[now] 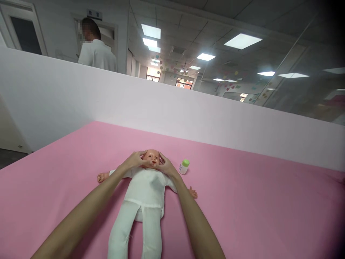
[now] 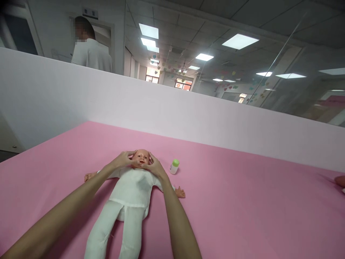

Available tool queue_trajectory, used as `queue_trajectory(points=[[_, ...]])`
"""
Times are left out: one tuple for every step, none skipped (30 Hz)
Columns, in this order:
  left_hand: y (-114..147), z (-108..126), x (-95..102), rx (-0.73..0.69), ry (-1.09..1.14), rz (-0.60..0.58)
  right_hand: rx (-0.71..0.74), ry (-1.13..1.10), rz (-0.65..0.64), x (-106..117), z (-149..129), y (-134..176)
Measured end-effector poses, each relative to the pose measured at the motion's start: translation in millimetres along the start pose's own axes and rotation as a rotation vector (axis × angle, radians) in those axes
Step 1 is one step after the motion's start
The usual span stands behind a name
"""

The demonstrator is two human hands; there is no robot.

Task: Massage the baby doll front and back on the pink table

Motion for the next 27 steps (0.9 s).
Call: queue_trajectory(points=[[0.8,-0.3,-1.1,0.0,0.005,-0.019,0.009,-0.009,-0.042,-1.6,-2.9,2.4],[1.3,-0.9,-2.5,0.002,0.005,-0.029,0.024,-0.006,-0.074,-3.0,-5.4,4.2],[1.6,-1.8,-3.9,0.005,0.001,-0.032,0.039,0.0,-0.093,-3.8,-7.0,5.3],[1.7,-2.7,-5.2,0.007,-0.004,-0.032,0.05,0.007,-0.102,-3.9,-7.4,5.6],[1.8,-3.6,-6.0,0.007,-0.006,-0.031,0.057,0.012,-0.104,-3.3,-6.5,5.3],[1.8,-4.4,-6.3,0.005,-0.001,-0.034,0.059,0.012,-0.101,-2.0,-4.4,4.4],[1.8,-4.8,-5.8,-0.001,0.011,-0.041,0.055,0.002,-0.1,-0.2,-1.1,3.0],[1.6,-4.8,-4.5,-0.012,0.026,-0.054,0.045,-0.02,-0.107,1.7,3.0,1.5],[1.2,-4.6,-2.5,-0.022,0.041,-0.075,0.029,-0.053,-0.116,3.7,7.6,0.0],[0.5,-4.3,0.1,-0.029,0.053,-0.1,0.012,-0.093,-0.125,5.9,12.2,-1.4],[-0.3,-3.9,2.9,-0.03,0.062,-0.13,-0.006,-0.131,-0.135,8.1,16.3,-2.4],[-1.2,-3.3,5.9,-0.028,0.066,-0.16,-0.022,-0.161,-0.144,10.0,19.2,-2.9],[-2.1,-2.5,8.9,-0.024,0.068,-0.186,-0.035,-0.178,-0.147,11.8,20.9,-3.0],[-2.9,-1.3,11.6,-0.02,0.07,-0.205,-0.044,-0.182,-0.141,13.4,21.0,-2.6],[-3.3,0.1,14.0,-0.018,0.07,-0.211,-0.051,-0.174,-0.132,14.4,19.7,-1.8],[-3.3,1.7,15.4,-0.018,0.064,-0.211,-0.054,-0.156,-0.123,14.5,17.0,-0.7],[-2.8,2.8,15.8,-0.015,0.052,-0.199,-0.05,-0.135,-0.112,13.7,12.9,0.7],[-1.7,3.5,15.0,-0.01,0.04,-0.182,-0.038,-0.114,-0.106,11.6,8.0,2.1],[-0.2,3.5,12.8,-0.005,0.025,-0.161,-0.021,-0.097,-0.105,8.2,3.0,3.5],[1.5,3.0,9.6,-0.004,0.007,-0.139,-0.003,-0.084,-0.108,3.8,-1.4,4.7],[3.3,2.0,5.8,-0.005,-0.016,-0.112,0.013,-0.075,-0.109,-0.9,-4.6,5.6],[4.8,0.3,2.0,-0.006,-0.044,-0.083,0.025,-0.067,-0.101,-5.2,-6.2,6.0],[6.1,-2.0,-1.4,-0.005,-0.08,-0.054,0.031,-0.06,-0.084,-8.6,-6.1,6.1],[7.0,-4.5,-4.3,-0.002,-0.119,-0.03,0.033,-0.052,-0.06,-10.9,-4.7,5.8],[7.6,-6.9,-6.2,0.003,-0.153,-0.009,0.032,-0.043,-0.035,-12.1,-2.6,5.4],[7.8,-8.6,-7.1,0.004,-0.176,0.005,0.032,-0.036,-0.018,-12.5,-0.3,5.1],[7.8,-9.3,-7.2,-0.001,-0.184,0.008,0.029,-0.031,-0.006,-12.1,1.9,4.9]])
Point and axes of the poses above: each hand's wrist, its own y-axis away from the middle knuckle, its own x-axis out of the back of the hand, z = x × y, the point moved 6 cm from there along -y, towards the middle knuckle, and after that the axes turned 4 degrees about y, right-handed, at the moved point
